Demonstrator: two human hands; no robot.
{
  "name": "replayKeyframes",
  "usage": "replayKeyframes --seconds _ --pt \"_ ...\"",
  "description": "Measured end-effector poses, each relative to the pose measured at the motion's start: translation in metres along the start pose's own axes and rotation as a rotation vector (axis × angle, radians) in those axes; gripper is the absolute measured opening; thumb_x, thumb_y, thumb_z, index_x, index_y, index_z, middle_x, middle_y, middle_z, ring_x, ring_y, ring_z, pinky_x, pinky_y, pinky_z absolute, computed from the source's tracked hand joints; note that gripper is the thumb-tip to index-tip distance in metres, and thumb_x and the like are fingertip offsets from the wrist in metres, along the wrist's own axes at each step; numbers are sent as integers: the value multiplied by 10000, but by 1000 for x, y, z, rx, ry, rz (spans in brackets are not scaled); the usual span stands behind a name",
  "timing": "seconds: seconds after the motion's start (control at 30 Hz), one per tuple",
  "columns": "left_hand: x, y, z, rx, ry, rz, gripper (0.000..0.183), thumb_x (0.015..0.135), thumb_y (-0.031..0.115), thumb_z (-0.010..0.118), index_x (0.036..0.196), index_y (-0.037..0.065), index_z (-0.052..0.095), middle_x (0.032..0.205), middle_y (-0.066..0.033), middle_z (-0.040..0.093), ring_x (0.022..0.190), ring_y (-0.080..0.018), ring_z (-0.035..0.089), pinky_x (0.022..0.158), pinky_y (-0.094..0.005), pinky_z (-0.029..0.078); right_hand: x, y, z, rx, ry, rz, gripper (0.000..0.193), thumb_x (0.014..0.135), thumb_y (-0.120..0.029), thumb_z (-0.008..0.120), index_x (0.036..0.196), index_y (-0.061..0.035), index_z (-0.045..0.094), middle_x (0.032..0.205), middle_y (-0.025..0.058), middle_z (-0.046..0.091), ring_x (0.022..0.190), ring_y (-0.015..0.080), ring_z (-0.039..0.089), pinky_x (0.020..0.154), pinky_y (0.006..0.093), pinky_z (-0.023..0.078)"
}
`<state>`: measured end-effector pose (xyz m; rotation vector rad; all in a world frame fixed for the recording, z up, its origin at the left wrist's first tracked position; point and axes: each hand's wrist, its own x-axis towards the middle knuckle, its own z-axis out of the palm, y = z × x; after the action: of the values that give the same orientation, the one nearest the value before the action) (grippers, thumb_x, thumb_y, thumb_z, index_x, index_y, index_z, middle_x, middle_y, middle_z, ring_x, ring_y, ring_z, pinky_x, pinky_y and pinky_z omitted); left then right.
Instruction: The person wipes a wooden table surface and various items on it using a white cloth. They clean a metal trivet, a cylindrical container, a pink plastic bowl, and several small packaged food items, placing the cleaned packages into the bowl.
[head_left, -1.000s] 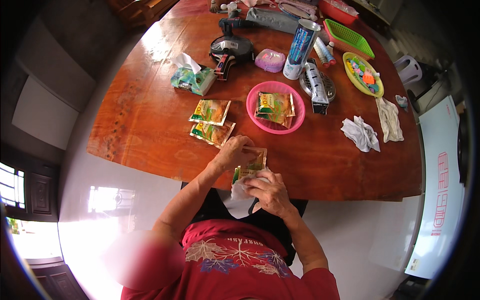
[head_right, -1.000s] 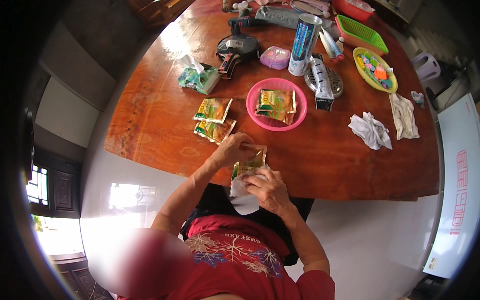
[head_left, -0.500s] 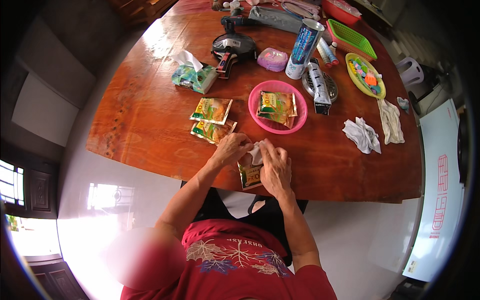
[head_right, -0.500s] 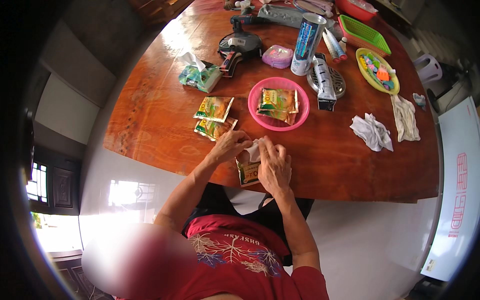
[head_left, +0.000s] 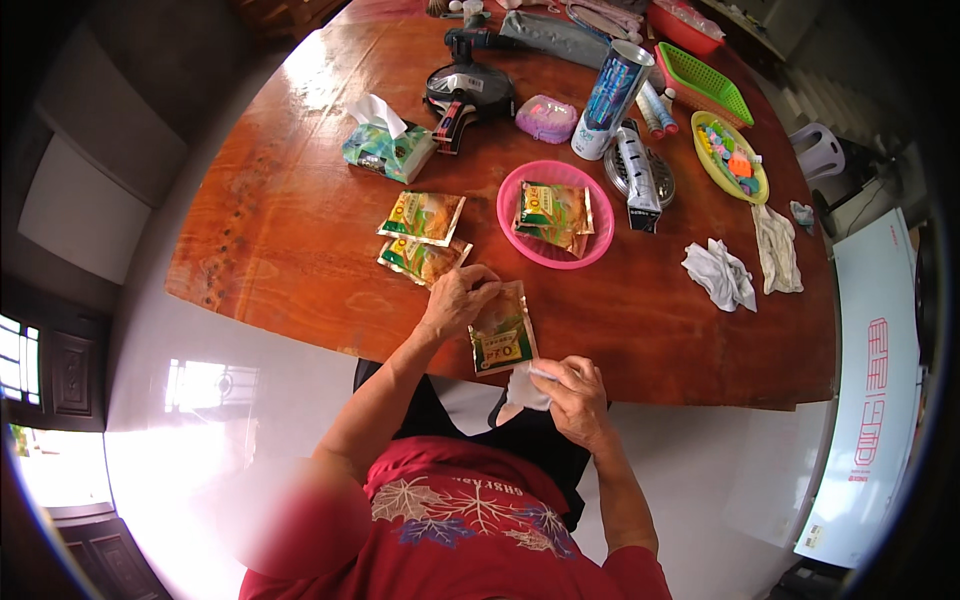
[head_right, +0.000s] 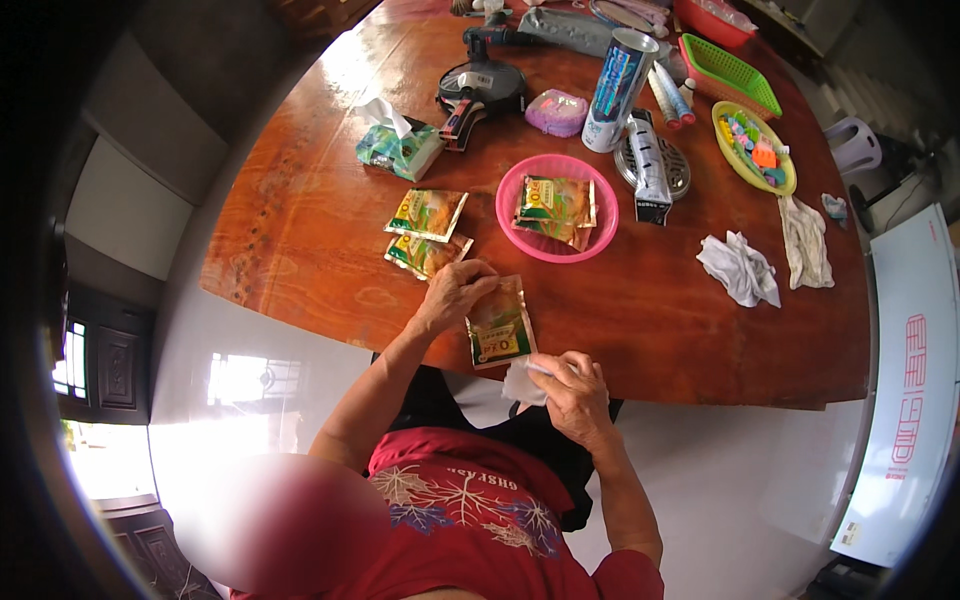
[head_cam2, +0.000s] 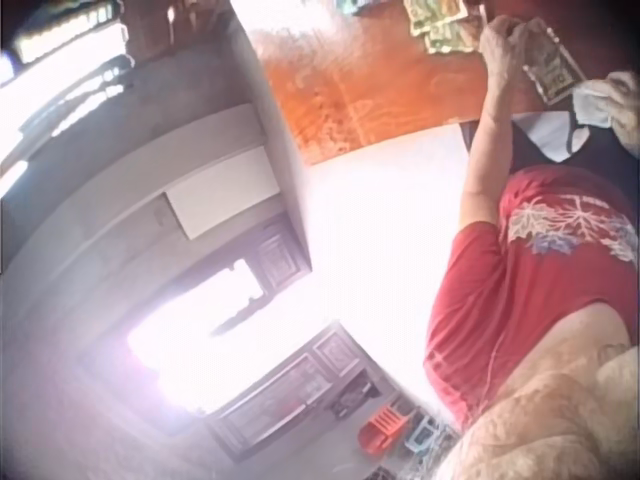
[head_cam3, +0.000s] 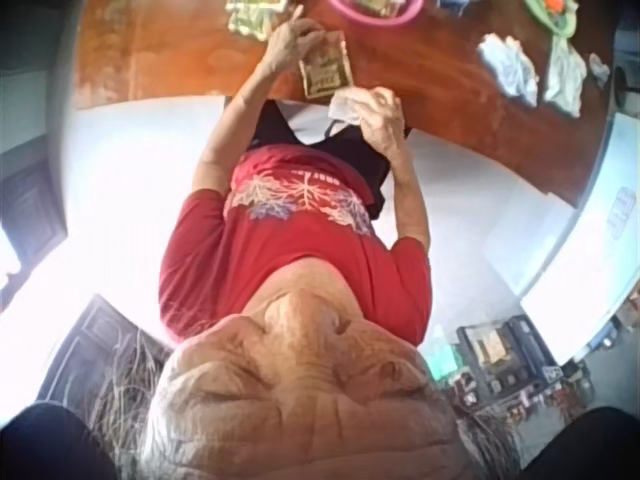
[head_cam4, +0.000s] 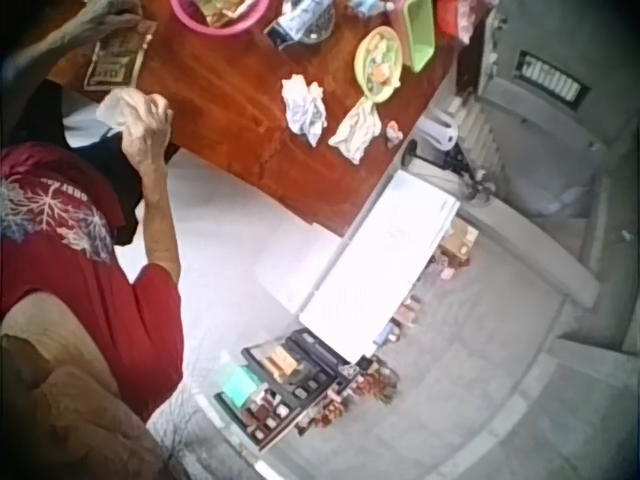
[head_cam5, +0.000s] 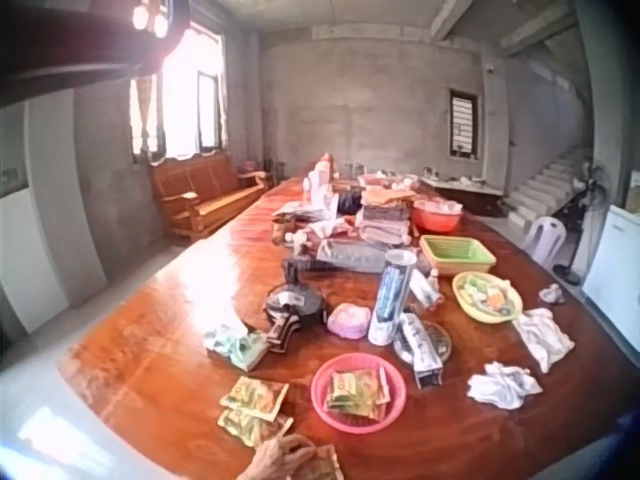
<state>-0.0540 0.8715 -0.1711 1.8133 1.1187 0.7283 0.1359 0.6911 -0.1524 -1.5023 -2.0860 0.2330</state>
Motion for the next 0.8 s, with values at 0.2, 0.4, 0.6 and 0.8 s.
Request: replayKeyframes --seconds 0.2,0.4,0.6,0.8 --pt "-6 3 -6 -559 -148 -236 157 894 161 607 885 5 588 772 -7 591 690 -73 533 604 -224 456 51 -25 9 143 255 63 403 690 67 542 1064 -37 651 1201 76 571 1036 297 511 908 394 416" --pt "-2 -14 0 -528 -60 -181 136 877 146 616 874 13 587 739 -5 580 654 -72 526 557 -212 443 71 -39 52 -234 84 -36 340 805 -116 587 1139 -73 634 1329 21 504 1220 264 440 941 387 363" --pt "-7 3 -5 -621 -102 -375 159 888 175 619 930 22 614 717 11 578 604 -64 532 503 -211 445 26 -30 34 -175 -9 -98 306 810 -92 571 1102 -87 662 1335 -28 508 1218 220 452 918 344 379" --pt "-7 11 -8 -536 -120 -301 195 880 176 644 907 -17 641 788 -41 643 633 -91 593 533 -232 492 -4 -18 13 -25 35 1 301 784 -9 584 1066 -70 670 1266 17 574 1113 217 524 931 366 399"
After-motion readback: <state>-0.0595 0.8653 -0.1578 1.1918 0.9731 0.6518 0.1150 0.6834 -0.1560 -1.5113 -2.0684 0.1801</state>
